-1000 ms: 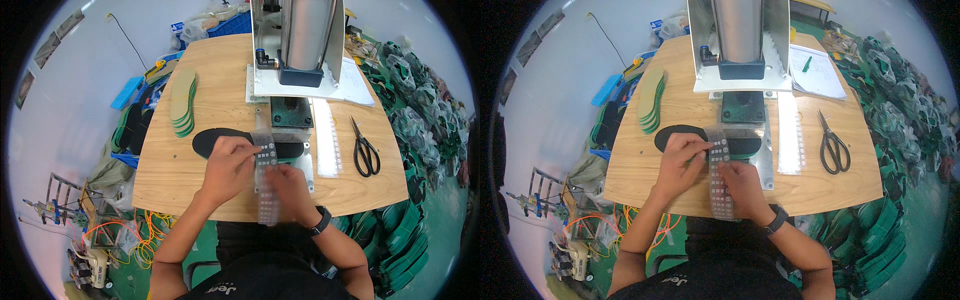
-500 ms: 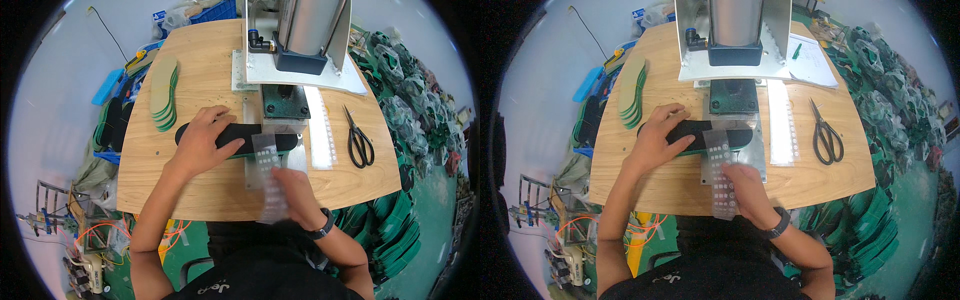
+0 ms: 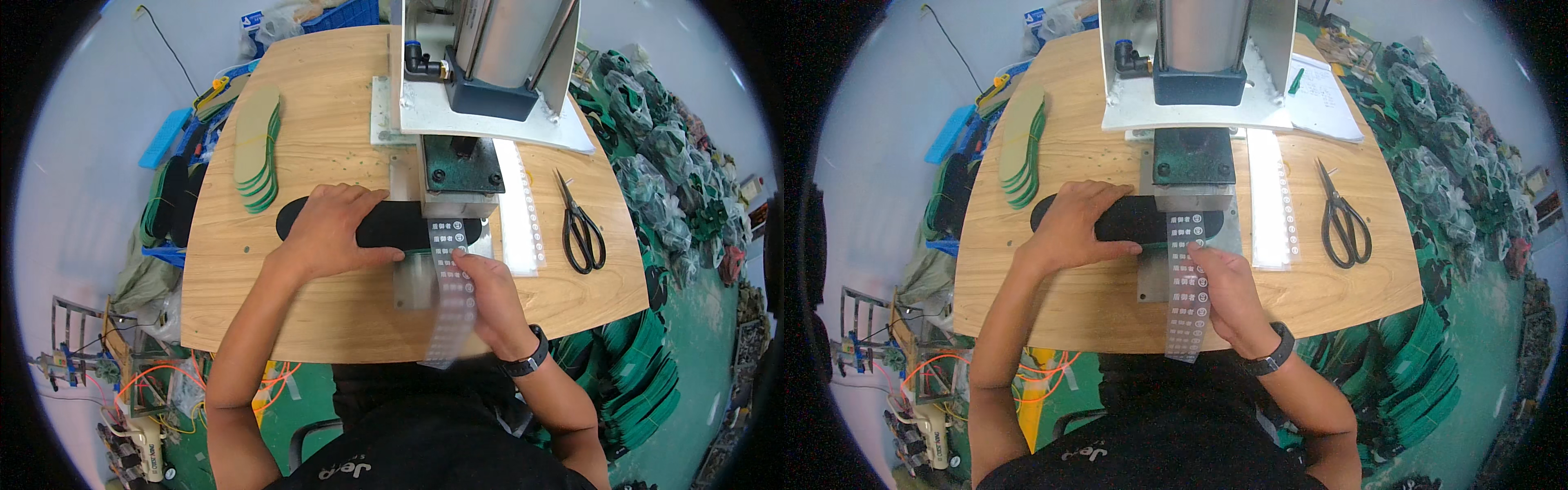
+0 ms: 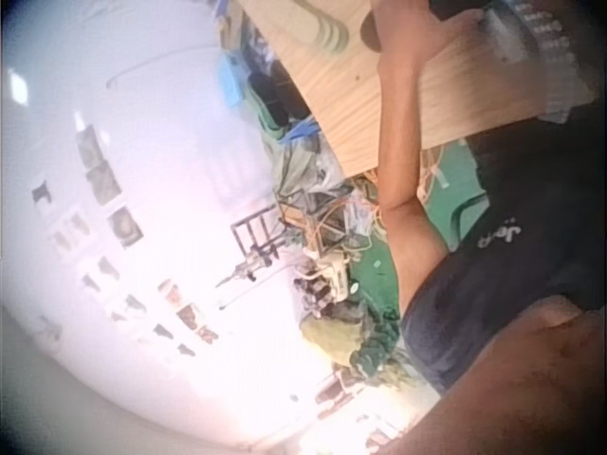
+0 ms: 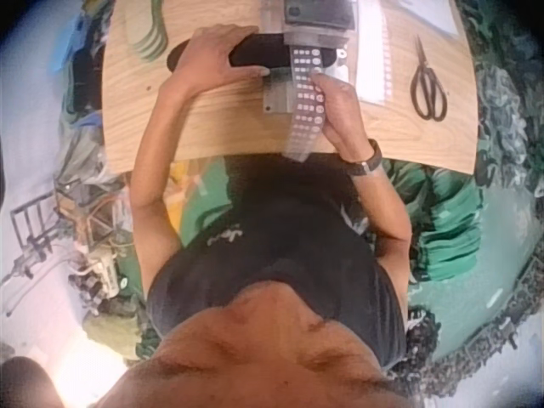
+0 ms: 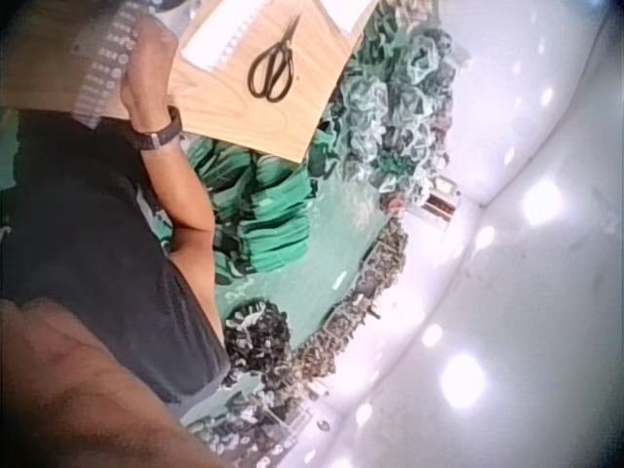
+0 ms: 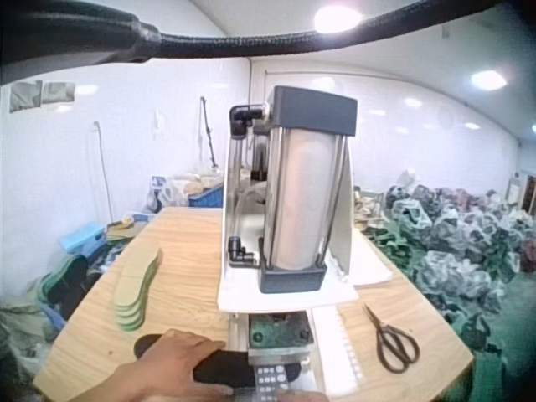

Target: The person cuts small stickers from a plastic sheet using scissors and applies them to the heel area of shoe insoles. They use a pneumatic press machine to secure each sticker onto the insole before placing the finished item aside in a stack.

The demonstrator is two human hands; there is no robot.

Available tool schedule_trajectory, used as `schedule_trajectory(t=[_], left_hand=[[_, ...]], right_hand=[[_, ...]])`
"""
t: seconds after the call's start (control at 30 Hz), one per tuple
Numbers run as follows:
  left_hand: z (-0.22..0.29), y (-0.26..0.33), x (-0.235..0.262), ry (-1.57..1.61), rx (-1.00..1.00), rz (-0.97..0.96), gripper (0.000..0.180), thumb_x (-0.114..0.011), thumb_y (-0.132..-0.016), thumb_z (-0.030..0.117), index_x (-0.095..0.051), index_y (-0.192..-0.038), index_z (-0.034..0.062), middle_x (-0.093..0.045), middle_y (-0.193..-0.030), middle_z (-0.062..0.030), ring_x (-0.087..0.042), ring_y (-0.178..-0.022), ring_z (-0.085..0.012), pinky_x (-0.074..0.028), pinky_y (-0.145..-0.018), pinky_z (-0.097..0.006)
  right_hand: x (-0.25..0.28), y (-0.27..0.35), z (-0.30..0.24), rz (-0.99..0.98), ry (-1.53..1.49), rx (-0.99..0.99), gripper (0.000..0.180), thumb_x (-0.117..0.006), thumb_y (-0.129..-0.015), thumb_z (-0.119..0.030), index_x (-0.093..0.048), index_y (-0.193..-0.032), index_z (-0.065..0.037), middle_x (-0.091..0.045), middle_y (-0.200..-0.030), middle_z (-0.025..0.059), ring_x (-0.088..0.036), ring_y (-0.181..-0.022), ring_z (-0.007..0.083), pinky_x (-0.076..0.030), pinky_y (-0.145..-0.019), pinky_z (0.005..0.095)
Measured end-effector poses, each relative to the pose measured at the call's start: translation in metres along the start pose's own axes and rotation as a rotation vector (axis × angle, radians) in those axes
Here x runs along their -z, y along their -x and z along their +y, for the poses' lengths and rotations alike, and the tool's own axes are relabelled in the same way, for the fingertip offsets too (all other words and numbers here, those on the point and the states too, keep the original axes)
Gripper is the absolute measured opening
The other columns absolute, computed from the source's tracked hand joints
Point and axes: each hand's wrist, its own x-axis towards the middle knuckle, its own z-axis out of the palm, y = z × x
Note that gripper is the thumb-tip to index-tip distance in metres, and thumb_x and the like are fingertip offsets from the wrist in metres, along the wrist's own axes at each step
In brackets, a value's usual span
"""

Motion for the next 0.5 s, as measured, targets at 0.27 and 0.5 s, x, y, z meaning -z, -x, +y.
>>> schedule_trajectory(t=[0.27,0.5], left_hand=[[0.01,-0.008,0.006,-0.027,0.083,-0.103,0.079,-0.069,-0.07,0.058,-0.055,-0.124,0.0015,-0.059,-0.11,-0.0194,-0.052,-0.108,-0.0325,-0.035,-0.097,-0.039],[0.01,-0.003,0.005,0.013,0.031,-0.034,0.075,-0.075,-0.069,0.045,-0.053,-0.126,0.0017,-0.056,-0.119,-0.0186,-0.049,-0.114,-0.0347,-0.035,-0.099,-0.042]], right_hand=[[-0.001,-0.005,0.0,0.03,-0.024,0.034,0.021,-0.057,-0.093,-0.02,-0.063,-0.082,-0.003,-0.064,-0.074,0.0033,-0.058,-0.061,0.0084,-0.047,-0.053,0.0224],[-0.002,-0.007,0.001,0.055,-0.014,0.051,0.021,-0.058,-0.093,-0.019,-0.062,-0.079,-0.003,-0.063,-0.072,0.0029,-0.057,-0.059,0.0081,-0.046,-0.052,0.0224]])
